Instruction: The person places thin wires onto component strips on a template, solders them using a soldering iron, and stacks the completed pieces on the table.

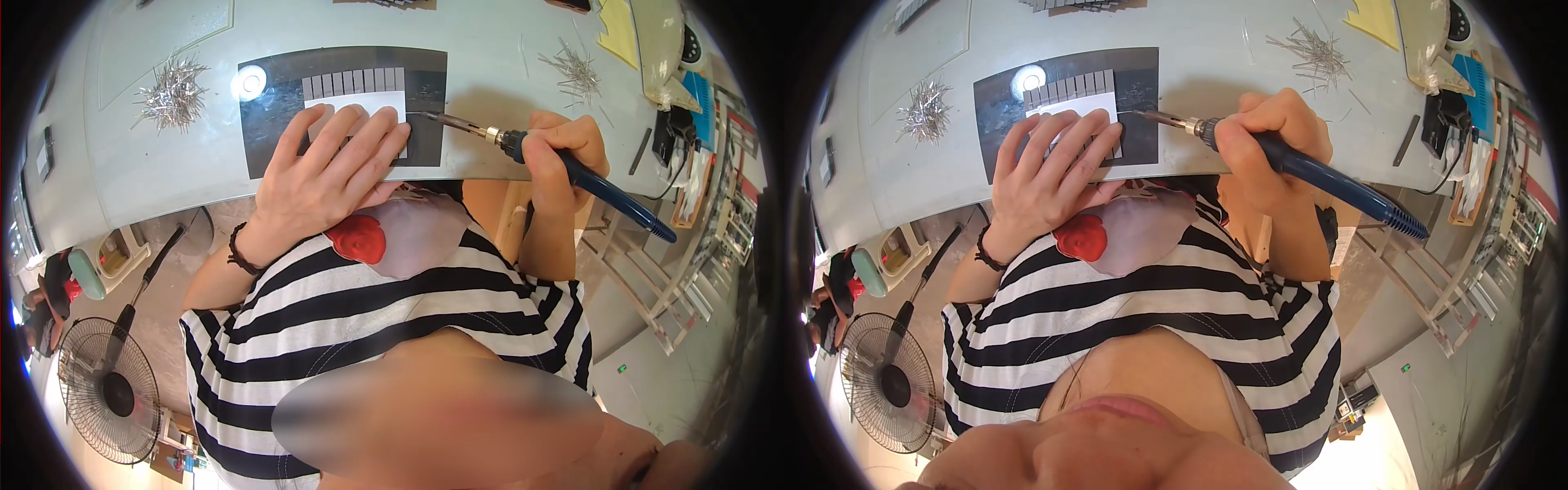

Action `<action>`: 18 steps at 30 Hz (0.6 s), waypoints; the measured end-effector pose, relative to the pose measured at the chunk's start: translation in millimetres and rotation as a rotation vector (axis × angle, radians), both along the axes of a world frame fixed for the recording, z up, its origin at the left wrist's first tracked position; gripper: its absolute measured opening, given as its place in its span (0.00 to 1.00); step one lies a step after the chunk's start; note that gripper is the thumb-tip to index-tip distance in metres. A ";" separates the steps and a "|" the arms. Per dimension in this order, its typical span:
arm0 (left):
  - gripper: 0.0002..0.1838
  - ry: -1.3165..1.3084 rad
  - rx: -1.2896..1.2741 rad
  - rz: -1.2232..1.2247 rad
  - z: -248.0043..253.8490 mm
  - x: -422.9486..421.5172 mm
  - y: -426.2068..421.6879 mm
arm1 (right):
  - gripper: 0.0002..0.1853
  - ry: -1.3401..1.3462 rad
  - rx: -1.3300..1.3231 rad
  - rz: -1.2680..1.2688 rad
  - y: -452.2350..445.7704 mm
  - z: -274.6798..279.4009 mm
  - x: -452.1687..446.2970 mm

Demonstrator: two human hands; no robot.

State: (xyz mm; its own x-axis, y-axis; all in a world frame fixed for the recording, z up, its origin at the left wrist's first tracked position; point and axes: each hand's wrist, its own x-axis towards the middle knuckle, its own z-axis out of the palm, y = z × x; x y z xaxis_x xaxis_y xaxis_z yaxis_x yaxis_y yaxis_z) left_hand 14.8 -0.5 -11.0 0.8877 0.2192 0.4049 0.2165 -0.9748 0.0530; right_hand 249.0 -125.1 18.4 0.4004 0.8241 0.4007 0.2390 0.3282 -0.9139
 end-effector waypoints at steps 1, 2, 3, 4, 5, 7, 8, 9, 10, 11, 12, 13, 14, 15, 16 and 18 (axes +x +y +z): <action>0.26 0.000 0.000 0.000 -0.1 -0.2 -0.1 | 0.09 -0.013 -0.016 0.003 0.3 0.8 0.4; 0.26 0.004 -0.002 0.001 -0.2 -0.3 -0.2 | 0.09 -0.013 -0.016 0.003 0.7 1.0 1.3; 0.26 0.008 -0.004 0.002 -0.2 -0.3 -0.3 | 0.09 -0.006 -0.020 0.014 1.3 0.9 2.5; 0.26 0.007 -0.003 0.002 -0.2 -0.2 -0.3 | 0.09 0.002 -0.023 0.025 1.8 1.0 3.3; 0.26 0.009 -0.002 0.004 -0.3 -0.2 -0.2 | 0.09 0.001 -0.022 0.025 2.2 1.5 3.0; 0.27 0.011 -0.002 0.005 -0.5 -0.2 -0.3 | 0.09 0.026 -0.014 0.013 2.1 2.5 2.2; 0.27 0.012 0.001 0.007 -0.6 -0.1 -0.4 | 0.09 0.026 -0.014 0.013 1.8 2.7 3.0; 0.27 0.012 0.004 0.008 -0.7 -0.1 -0.4 | 0.08 0.026 -0.006 0.011 1.0 3.0 4.4; 0.27 0.012 0.004 0.008 -0.5 -0.1 -0.4 | 0.08 0.026 0.002 0.008 0.3 3.3 5.3; 0.27 0.015 0.003 0.007 -0.1 -0.1 -0.3 | 0.08 0.026 0.002 0.008 -0.1 3.6 5.6; 0.27 0.018 0.002 0.006 0.1 0.0 -0.2 | 0.08 0.029 -0.003 0.009 -0.6 4.1 5.7; 0.27 0.018 0.002 0.005 -0.2 0.1 -0.4 | 0.08 0.032 -0.008 0.010 -1.0 4.3 5.9; 0.27 0.016 0.002 0.007 -0.6 0.3 -0.7 | 0.08 0.032 -0.009 0.009 -1.6 4.2 6.3; 0.26 0.013 0.002 0.010 -0.9 0.4 -0.9 | 0.09 0.028 -0.011 0.011 -2.2 4.0 6.7; 0.26 0.014 0.002 0.009 -0.8 0.4 -1.0 | 0.09 0.025 -0.014 0.013 -2.8 3.8 6.8; 0.26 0.018 0.000 0.008 -0.2 0.1 -0.8 | 0.09 0.027 -0.010 0.014 -2.7 2.3 6.6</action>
State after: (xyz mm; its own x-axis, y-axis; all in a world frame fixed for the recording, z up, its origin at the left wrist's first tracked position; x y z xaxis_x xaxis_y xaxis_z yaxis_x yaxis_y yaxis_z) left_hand 14.9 -1.2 -11.2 0.8931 0.2266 0.3885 0.2255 -0.9730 0.0492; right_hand 255.6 -127.7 20.7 0.3992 0.8338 0.3813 0.2094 0.3219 -0.9233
